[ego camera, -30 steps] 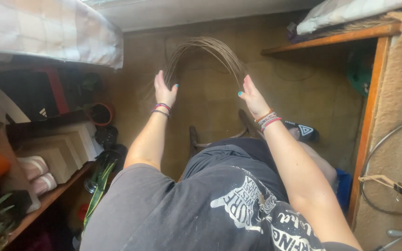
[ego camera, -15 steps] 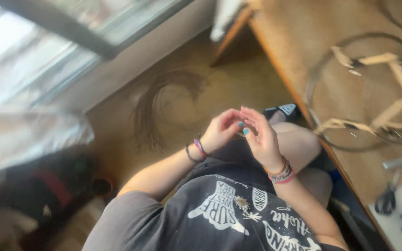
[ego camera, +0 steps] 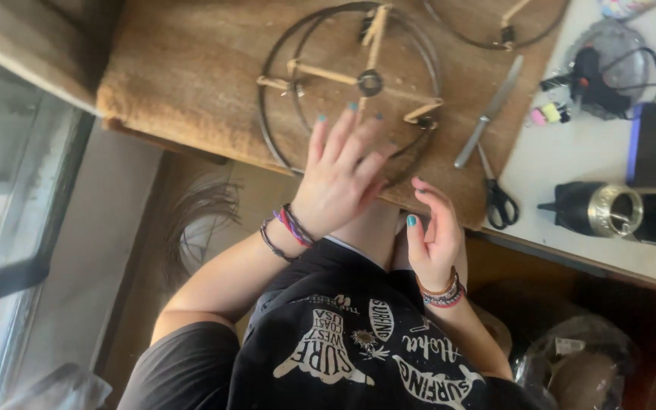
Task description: Measuring, cutting, and wrapping cord around a metal lampshade frame to create a decorative cover.
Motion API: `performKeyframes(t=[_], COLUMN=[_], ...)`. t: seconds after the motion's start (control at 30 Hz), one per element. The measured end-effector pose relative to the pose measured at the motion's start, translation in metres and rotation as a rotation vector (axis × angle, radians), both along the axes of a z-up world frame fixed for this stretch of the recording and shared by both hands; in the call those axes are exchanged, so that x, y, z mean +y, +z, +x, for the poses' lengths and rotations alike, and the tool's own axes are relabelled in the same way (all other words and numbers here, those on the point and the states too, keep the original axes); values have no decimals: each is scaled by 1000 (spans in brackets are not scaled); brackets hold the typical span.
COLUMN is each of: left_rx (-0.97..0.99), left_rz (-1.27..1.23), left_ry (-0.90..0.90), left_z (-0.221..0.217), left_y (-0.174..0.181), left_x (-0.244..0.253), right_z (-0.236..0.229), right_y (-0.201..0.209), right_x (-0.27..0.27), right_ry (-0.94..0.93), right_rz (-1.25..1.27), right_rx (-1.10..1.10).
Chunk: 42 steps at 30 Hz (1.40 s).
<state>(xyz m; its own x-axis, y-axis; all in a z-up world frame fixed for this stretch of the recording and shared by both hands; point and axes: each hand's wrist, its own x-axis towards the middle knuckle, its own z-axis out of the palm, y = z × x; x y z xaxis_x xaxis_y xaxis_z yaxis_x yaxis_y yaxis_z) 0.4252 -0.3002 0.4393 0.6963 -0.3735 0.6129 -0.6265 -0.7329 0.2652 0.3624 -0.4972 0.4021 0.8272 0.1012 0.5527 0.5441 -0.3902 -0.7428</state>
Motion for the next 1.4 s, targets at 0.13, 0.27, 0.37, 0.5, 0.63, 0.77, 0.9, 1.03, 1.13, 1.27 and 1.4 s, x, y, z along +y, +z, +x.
performKeyframes(t=[0.13,0.27,0.37,0.5,0.63,0.77,0.9,1.03,1.13,1.27,1.4], left_rx=[-79,-104,-158,-29,110,641,889,1035,1106,1216,1188], left_rz=[127,113,-48,-387,-642,-1214,-1476,-1657,-1628,-1558,-1479], left_ry=[27,41,59,17,-46,-238,-333,-223,-142,-138,37], left_z=[26,41,50,46,61,103,139,174,188,214,233], left_y=[-18,17,66,123,99,37,-28,-78,-81,-102,-124], left_x=[-17,-14,-8,-3,3,10,19,25,26,29,33], right_z=[9,15,20,36,46,52,56,60,59,61,63], right_y=[-11,-19,-31,-39,-37,-28,-26,-28,-27,-17,-31], right_x=[-27,-50,-60,-64,-72,-78,-80,-73,-63,-54,-56], right_ry=[-40,-71,-56,-51,-2,99,-9,5,23,-11,57], right_rz=[68,117,214,365,521,837,922,844,780,819,959], right_rx=[28,168,295,358,402,502,557,560,543,595,607])
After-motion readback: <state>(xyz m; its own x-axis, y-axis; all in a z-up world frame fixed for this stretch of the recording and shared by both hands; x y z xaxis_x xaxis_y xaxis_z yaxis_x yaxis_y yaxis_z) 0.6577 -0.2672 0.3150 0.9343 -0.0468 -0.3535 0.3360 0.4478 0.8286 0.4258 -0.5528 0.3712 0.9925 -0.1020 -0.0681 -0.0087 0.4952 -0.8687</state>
